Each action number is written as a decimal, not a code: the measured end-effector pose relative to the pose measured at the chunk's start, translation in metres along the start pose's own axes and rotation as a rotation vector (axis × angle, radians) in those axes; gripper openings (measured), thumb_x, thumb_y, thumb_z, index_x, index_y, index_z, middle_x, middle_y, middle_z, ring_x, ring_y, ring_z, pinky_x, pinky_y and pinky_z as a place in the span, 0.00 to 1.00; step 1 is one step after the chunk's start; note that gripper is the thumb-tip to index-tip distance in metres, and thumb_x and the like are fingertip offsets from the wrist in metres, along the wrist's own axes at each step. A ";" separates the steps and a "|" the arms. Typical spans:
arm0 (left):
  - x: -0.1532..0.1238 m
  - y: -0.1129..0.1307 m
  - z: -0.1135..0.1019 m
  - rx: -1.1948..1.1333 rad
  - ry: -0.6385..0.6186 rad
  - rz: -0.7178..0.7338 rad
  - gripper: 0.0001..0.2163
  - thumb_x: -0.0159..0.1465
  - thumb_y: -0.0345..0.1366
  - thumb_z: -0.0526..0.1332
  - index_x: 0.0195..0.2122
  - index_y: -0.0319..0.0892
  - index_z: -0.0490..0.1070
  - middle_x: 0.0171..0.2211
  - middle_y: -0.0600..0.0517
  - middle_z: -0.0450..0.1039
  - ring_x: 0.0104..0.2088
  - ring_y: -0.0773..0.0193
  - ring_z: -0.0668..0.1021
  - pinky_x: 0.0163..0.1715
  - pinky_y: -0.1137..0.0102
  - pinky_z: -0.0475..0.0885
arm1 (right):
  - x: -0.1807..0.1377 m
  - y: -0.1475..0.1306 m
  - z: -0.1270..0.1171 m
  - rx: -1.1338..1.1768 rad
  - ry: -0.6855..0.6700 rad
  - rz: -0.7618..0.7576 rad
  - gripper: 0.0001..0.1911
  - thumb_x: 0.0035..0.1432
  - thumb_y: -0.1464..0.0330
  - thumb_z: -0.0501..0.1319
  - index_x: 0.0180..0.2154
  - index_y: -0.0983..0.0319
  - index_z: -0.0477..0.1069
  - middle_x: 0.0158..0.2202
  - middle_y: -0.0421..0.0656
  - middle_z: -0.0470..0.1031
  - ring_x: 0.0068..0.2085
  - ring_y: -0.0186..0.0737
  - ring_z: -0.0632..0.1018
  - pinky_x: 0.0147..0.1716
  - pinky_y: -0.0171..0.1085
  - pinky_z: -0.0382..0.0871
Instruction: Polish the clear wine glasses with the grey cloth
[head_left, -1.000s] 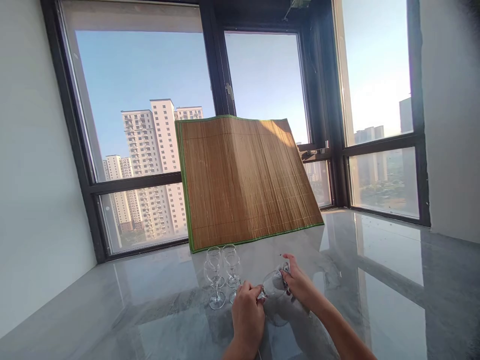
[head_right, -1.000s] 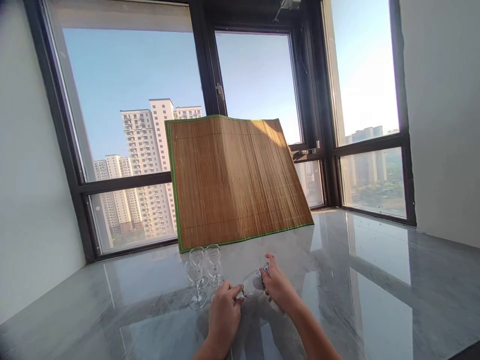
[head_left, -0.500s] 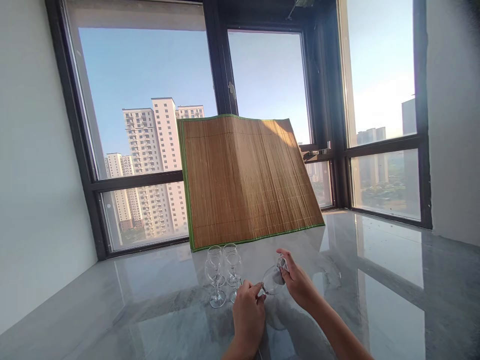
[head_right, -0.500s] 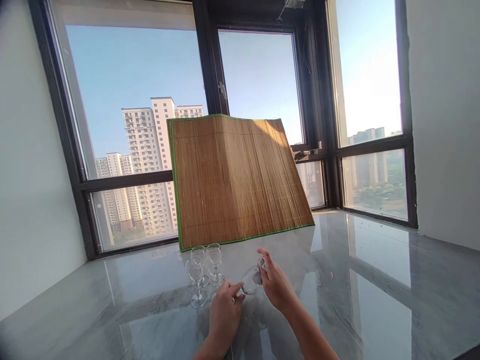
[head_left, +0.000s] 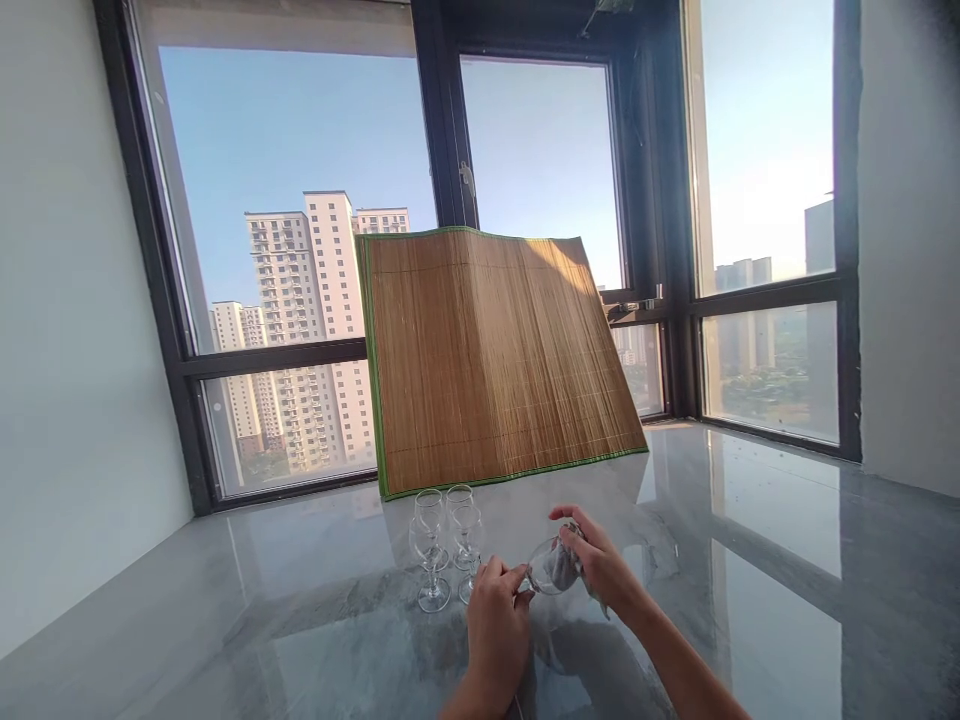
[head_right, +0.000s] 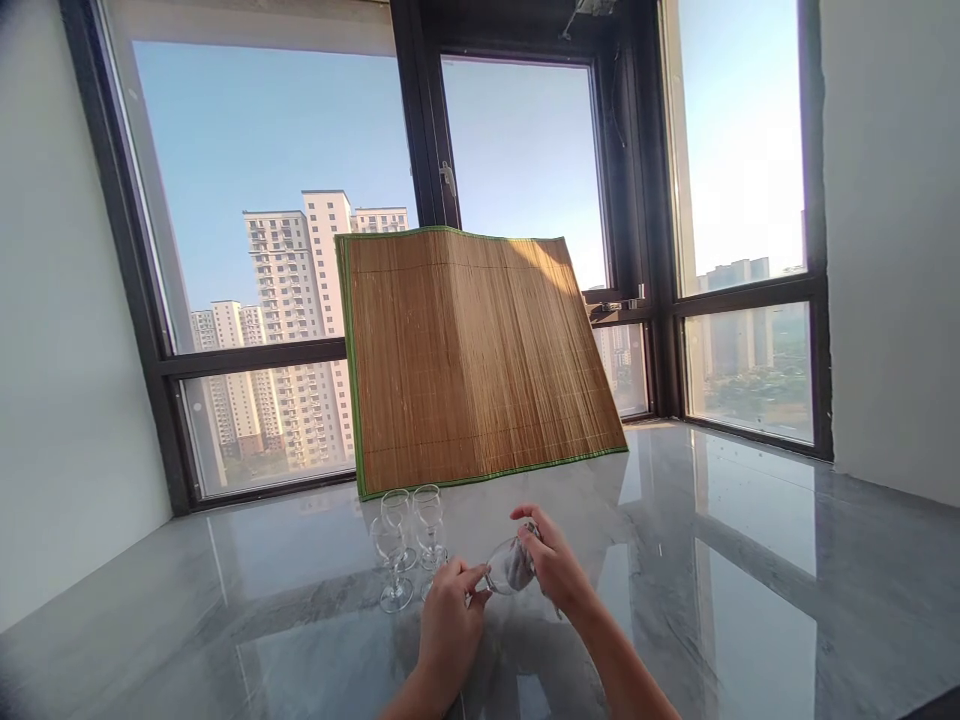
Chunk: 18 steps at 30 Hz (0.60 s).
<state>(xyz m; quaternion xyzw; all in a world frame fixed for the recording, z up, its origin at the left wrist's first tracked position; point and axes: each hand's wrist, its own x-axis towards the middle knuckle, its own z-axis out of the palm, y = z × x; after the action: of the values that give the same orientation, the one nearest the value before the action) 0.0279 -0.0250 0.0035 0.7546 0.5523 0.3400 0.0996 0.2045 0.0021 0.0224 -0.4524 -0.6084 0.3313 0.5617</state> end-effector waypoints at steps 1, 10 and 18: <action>0.000 0.000 0.000 -0.012 0.005 0.006 0.15 0.59 0.27 0.56 0.41 0.50 0.78 0.35 0.53 0.70 0.41 0.61 0.71 0.39 0.72 0.62 | -0.002 -0.004 -0.001 0.026 -0.003 -0.003 0.16 0.59 0.57 0.53 0.43 0.60 0.65 0.24 0.36 0.67 0.26 0.36 0.69 0.26 0.34 0.60; 0.004 -0.002 0.002 -0.091 0.028 -0.042 0.14 0.59 0.28 0.57 0.41 0.49 0.78 0.35 0.53 0.70 0.40 0.62 0.71 0.39 0.72 0.62 | -0.007 -0.009 0.006 -0.114 0.102 -0.146 0.27 0.64 0.52 0.47 0.50 0.64 0.70 0.21 0.37 0.64 0.23 0.35 0.65 0.25 0.34 0.61; 0.003 -0.002 0.000 -0.067 0.029 -0.051 0.15 0.59 0.27 0.56 0.43 0.48 0.78 0.35 0.52 0.70 0.41 0.61 0.71 0.39 0.72 0.62 | -0.003 0.003 0.005 -0.205 0.041 -0.102 0.26 0.62 0.63 0.46 0.60 0.62 0.57 0.32 0.42 0.74 0.30 0.39 0.73 0.36 0.39 0.67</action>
<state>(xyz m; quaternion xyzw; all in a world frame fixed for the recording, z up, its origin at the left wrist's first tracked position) 0.0267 -0.0217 0.0037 0.7315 0.5609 0.3668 0.1255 0.2004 0.0010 0.0176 -0.4826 -0.6496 0.2287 0.5410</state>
